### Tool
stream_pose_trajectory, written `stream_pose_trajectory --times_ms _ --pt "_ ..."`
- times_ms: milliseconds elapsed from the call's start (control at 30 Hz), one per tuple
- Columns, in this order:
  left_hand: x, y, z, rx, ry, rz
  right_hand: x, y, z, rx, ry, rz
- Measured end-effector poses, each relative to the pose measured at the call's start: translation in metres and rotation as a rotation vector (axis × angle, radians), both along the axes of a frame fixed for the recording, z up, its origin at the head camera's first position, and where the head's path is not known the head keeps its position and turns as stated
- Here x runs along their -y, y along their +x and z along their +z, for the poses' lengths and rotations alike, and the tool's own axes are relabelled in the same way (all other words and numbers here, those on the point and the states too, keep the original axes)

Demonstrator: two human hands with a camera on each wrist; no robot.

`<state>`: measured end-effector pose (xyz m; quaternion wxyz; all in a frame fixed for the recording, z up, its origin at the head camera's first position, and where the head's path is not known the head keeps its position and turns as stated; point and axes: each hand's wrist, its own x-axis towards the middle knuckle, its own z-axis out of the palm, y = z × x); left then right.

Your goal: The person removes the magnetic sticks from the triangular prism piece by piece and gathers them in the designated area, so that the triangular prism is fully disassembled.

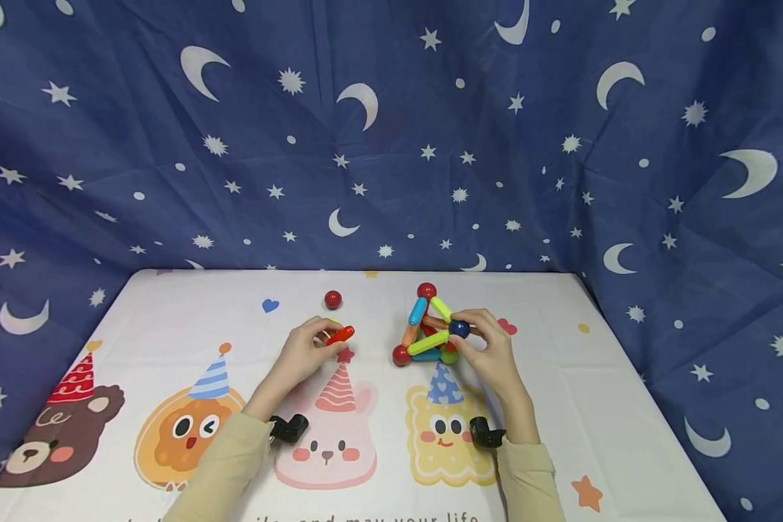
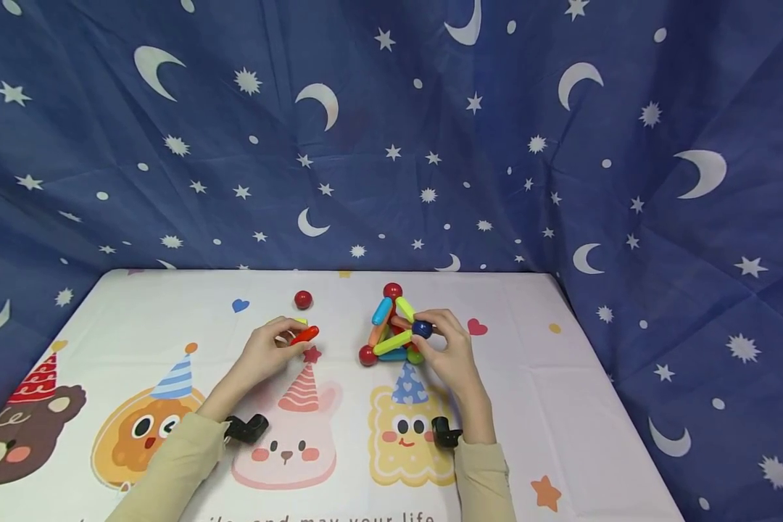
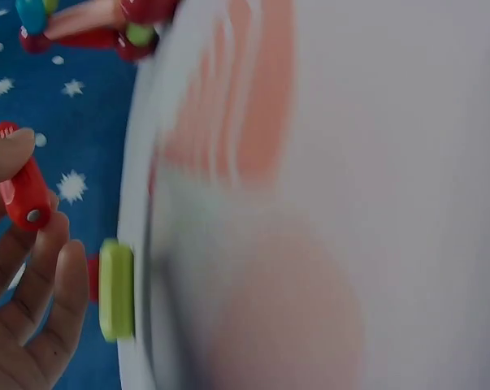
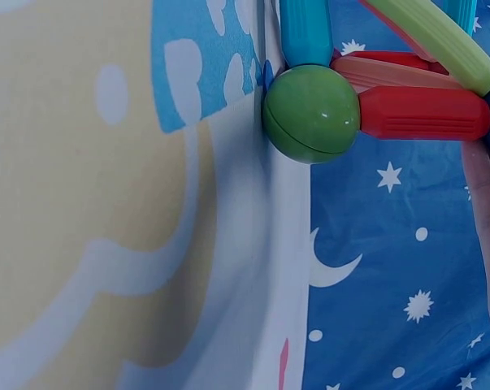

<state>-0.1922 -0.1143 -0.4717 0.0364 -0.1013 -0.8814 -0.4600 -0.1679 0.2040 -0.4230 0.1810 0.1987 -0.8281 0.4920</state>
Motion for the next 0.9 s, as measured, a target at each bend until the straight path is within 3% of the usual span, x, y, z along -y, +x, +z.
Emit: stream_pose_trajectory --times_ms 267,467,633,900 --pt "0.024 -0.014 -0.001 -0.005 -0.25 -0.088 0.001 0.001 0.001 -0.001 0.005 -0.012" --pt "0.03 -0.021 -0.001 -0.008 -0.414 -0.104 0.0 0.0 0.0 0.003 -0.003 0.004" --pt "0.032 -0.026 -0.003 -0.026 -0.479 -0.11 -0.001 0.0 -0.002 0.001 -0.005 0.002" --pt "0.032 -0.029 -0.003 -0.033 -0.505 -0.121 0.0 -0.001 -0.003 0.009 0.001 -0.022"
